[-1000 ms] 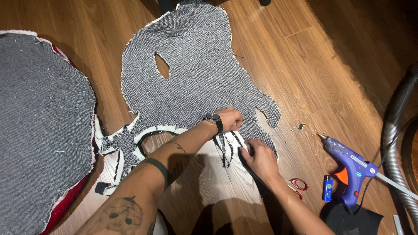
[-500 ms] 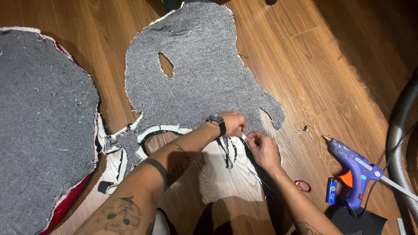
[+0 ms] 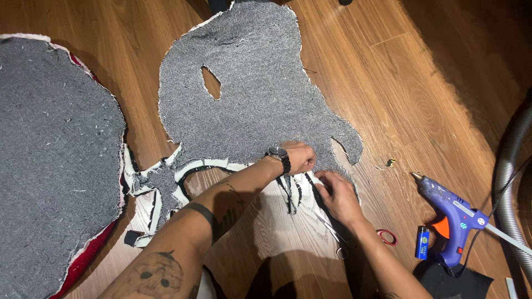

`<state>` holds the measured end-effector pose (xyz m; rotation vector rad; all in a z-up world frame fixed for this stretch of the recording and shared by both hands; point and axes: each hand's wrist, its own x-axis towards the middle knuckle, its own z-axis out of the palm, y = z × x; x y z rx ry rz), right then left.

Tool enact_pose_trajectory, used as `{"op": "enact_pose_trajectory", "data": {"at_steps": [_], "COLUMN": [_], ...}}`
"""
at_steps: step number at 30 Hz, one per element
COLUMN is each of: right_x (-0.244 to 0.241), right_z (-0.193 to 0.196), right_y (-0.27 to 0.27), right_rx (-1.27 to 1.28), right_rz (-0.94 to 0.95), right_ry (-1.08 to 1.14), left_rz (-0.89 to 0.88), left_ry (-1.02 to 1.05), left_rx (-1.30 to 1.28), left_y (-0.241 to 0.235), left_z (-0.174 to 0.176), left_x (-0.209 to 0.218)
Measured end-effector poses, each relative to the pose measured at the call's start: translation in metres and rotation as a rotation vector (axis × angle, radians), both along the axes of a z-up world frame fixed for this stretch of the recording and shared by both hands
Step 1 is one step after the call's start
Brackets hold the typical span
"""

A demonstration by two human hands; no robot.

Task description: The person is repairing a piece of grey fabric with a yellow and black pattern. They use a hot glue gun to apply adhesive to the edges and press the fabric together, then use scissors to trim excess material.

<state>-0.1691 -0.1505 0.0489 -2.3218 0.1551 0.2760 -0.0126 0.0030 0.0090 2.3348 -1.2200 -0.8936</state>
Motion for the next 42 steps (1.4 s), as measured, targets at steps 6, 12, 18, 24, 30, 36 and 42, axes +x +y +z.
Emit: {"op": "enact_pose_trajectory", "data": {"at_steps": [6, 12, 18, 24, 30, 36, 42], "right_x": [-0.014, -0.036, -0.1, -0.157, -0.161, -0.179, -0.127], "right_z": [0.0, 0.002, 0.017, 0.005, -0.024, -0.062, 0.008], "right_y": [-0.008, -0.025, -0.051, -0.024, -0.015, -0.046, -0.094], "right_rx": [0.075, 0.06, -0.195, -0.512, -0.66, -0.484, 0.549], "right_rz": [-0.13, -0.21, 0.053, 0.127, 0.178, 0.116, -0.195], "right_ry": [0.084, -0.016, 0.142, 0.49, 0.571, 0.489, 0.44], "left_rz": [-0.086, -0.17, -0.085, -0.071, 0.041, 0.109, 0.074], "left_ry": [-0.032, -0.108, 0.062, 0.105, 0.07, 0.144, 0.149], "left_rx": [-0.071, -0.047, -0.021, 0.003, -0.067, -0.043, -0.197], "left_y": [0.004, -0.011, -0.016, -0.019, -0.025, -0.02, -0.02], "left_z": [0.016, -0.01, 0.024, 0.024, 0.001, 0.032, 0.004], "left_x": [-0.009, -0.024, -0.02, -0.015, -0.01, -0.011, -0.01]}}
